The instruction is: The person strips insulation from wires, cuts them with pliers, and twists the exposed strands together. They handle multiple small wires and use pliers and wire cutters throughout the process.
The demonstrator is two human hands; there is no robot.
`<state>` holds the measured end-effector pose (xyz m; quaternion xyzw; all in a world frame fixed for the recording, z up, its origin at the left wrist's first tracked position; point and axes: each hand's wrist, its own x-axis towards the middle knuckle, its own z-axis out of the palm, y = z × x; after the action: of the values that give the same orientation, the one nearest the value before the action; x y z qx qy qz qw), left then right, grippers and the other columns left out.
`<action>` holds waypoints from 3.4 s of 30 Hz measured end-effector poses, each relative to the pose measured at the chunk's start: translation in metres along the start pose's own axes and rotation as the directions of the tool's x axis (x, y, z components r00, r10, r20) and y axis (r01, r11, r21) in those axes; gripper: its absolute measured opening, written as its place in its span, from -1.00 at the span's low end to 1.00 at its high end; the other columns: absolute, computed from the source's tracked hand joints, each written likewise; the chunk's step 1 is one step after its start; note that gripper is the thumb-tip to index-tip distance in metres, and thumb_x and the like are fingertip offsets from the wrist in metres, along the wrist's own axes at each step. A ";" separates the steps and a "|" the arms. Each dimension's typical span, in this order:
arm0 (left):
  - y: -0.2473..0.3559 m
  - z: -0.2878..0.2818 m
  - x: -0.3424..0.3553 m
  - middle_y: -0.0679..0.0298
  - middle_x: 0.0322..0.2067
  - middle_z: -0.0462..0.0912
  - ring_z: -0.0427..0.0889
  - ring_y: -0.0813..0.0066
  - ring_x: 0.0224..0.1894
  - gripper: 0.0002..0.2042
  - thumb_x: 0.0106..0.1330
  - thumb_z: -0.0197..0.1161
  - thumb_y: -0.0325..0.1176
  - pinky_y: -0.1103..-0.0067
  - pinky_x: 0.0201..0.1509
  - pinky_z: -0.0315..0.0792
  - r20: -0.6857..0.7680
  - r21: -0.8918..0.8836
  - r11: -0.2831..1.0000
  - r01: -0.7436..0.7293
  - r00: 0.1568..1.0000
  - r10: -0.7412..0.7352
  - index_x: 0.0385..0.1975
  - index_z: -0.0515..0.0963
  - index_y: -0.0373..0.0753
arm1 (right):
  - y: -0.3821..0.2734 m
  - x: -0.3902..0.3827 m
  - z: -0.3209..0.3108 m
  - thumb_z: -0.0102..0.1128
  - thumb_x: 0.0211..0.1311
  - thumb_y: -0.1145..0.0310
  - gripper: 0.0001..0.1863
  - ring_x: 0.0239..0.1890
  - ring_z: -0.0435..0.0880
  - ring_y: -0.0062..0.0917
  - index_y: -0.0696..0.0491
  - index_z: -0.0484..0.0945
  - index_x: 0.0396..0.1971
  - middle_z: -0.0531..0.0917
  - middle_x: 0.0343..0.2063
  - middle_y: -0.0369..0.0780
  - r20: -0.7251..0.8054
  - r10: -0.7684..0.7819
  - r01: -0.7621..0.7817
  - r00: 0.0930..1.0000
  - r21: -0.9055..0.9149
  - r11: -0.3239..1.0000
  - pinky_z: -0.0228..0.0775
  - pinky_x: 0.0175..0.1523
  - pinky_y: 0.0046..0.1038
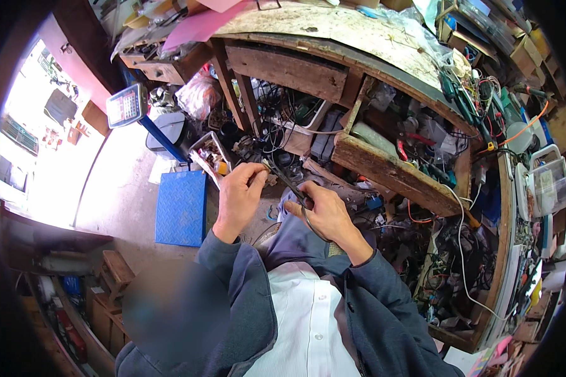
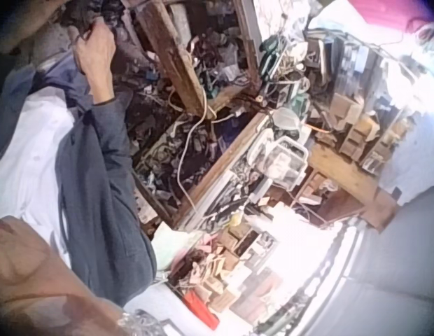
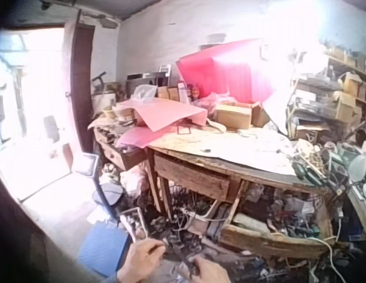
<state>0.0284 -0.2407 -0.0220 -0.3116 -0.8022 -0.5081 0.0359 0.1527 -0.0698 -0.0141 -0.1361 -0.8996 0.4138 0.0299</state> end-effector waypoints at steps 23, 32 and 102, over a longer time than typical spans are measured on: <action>0.063 0.020 0.049 0.24 -0.47 0.47 0.60 0.17 -0.41 -0.89 0.20 0.31 -0.45 0.37 -0.40 0.44 0.156 0.247 0.866 -0.435 0.900 0.408 -0.29 0.66 -0.13 | 0.013 -0.001 -0.039 0.42 0.15 0.17 -0.63 -0.53 0.55 -0.18 0.21 0.57 -0.36 0.58 -0.57 -0.01 -0.249 -0.102 0.147 0.963 0.171 0.974 0.40 -0.35 -0.30; 0.199 0.158 0.244 0.20 -0.34 0.67 0.68 0.09 -0.30 -0.86 0.31 0.16 -0.33 0.29 -0.25 0.55 0.122 0.235 0.598 -0.766 0.634 0.764 -0.34 0.67 -0.16 | 0.027 0.058 -0.249 0.28 0.18 0.11 -0.61 -0.42 0.66 -0.20 0.22 0.63 -0.35 0.66 -0.48 0.05 -0.620 -0.010 -0.059 0.784 -0.091 0.994 0.46 -0.23 -0.27; 0.147 0.216 0.425 0.05 -0.10 0.69 0.62 0.05 0.06 -0.64 0.08 0.26 -0.51 0.22 0.11 0.44 0.646 0.620 0.416 -0.665 0.734 0.209 -0.07 0.63 -0.15 | 0.126 -0.018 -0.203 0.42 0.02 0.35 -0.73 -0.58 0.51 -0.52 0.18 0.59 -0.34 0.55 -0.65 -0.20 -0.691 0.140 -0.076 0.709 0.122 0.990 0.36 -0.40 -0.42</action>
<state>-0.1780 0.1797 0.1498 -0.5757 -0.8076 0.0514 0.1168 0.2314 0.1531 0.0248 -0.3330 -0.7940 0.3706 0.3483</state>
